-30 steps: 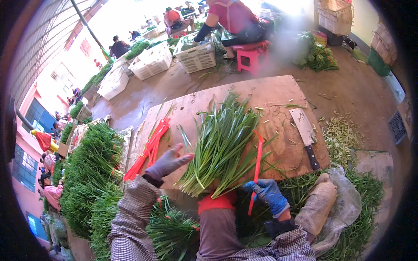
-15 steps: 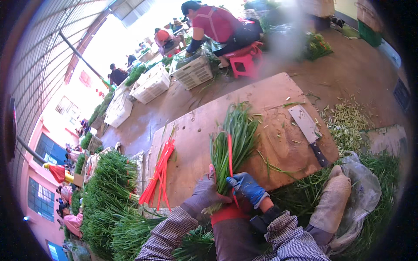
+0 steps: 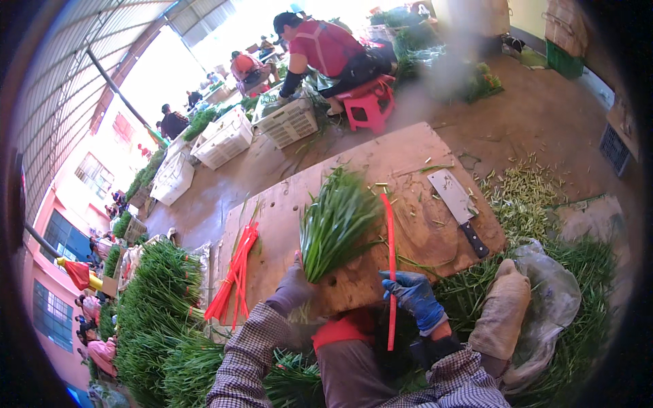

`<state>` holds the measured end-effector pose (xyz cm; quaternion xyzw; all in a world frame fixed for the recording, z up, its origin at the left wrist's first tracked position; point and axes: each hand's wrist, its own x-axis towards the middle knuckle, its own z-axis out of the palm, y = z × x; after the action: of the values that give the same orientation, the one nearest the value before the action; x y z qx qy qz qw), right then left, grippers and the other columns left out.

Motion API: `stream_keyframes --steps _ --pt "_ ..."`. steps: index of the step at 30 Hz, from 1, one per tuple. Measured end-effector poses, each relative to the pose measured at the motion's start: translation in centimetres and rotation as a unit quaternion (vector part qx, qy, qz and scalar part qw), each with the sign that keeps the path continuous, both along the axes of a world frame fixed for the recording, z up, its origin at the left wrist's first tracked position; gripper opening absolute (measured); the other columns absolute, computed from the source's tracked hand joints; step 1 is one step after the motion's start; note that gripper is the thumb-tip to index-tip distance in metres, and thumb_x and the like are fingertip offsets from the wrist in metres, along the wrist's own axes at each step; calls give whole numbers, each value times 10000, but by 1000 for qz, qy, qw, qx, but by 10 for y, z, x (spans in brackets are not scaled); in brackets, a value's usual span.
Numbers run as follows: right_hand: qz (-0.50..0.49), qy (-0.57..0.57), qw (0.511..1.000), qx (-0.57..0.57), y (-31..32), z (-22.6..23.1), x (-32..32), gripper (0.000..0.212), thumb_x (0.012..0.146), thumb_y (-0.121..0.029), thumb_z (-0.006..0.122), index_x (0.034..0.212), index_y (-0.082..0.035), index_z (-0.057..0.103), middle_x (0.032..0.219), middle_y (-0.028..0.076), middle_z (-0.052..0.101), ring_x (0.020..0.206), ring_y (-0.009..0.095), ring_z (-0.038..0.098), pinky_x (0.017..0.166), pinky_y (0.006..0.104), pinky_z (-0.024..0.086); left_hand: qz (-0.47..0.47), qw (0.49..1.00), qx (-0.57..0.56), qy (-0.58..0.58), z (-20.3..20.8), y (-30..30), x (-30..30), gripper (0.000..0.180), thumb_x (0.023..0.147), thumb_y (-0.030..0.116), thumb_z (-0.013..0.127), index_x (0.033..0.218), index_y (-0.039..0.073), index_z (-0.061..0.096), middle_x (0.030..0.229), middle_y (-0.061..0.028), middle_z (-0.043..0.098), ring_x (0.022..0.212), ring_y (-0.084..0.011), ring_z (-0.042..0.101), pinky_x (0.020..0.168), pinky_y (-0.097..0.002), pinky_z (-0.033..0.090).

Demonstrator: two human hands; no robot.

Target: The person gathers a bunch of chives, trims the ends with a knife on a wooden board, and secures the bundle with a red plastic tie.

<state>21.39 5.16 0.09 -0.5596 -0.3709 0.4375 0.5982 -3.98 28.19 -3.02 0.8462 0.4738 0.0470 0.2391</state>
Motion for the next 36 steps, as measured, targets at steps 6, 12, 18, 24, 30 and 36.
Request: stream_keyframes --steps 6,12,18,24,30,36 --pt "30 18 998 -58 -11 -7 5 289 923 -166 646 1170 -15 657 770 7 665 641 60 598 597 228 498 84 889 -282 -351 31 0 -16 518 770 150 730 1218 12 508 975 -59 652 827 -183 638 748 -335 533" --pt "118 -69 986 -97 29 0 -30 324 906 -183 667 1178 -9 647 768 19 667 641 82 609 586 250 505 133 640 -526 -544 73 -27 -56 450 856 298 647 1188 4 566 945 -134 675 887 -232 677 790 -357 575" --pt "178 -149 972 -36 118 -19 -60 415 877 -262 705 1195 -8 624 741 -1 657 696 116 630 636 304 510 131 626 -478 -603 127 -37 -88 550 838 282 677 1249 -33 492 1033 -125 632 877 -229 670 800 -347 569" --pt "49 -464 884 16 112 1 -47 514 845 -237 722 1286 -34 554 887 34 703 800 108 657 709 305 534 107 685 -392 -605 174 -70 -85 520 813 196 705 1253 2 506 1022 -94 645 873 -221 674 746 -360 586" --pt "150 139 966 158 78 68 -71 709 694 -180 837 1315 -33 528 1129 101 647 919 160 648 805 353 526 -54 860 -231 -451 142 -94 5 691 770 159 770 1346 -3 425 1084 -90 633 866 -201 638 744 -317 514" --pt "-72 -19 983 167 50 55 -46 560 665 -212 849 1142 -22 626 1056 93 680 936 180 641 802 344 527 -105 976 26 -188 126 -138 74 1090 711 187 796 1491 -39 68 1304 -209 496 1172 -347 522 979 -416 431"
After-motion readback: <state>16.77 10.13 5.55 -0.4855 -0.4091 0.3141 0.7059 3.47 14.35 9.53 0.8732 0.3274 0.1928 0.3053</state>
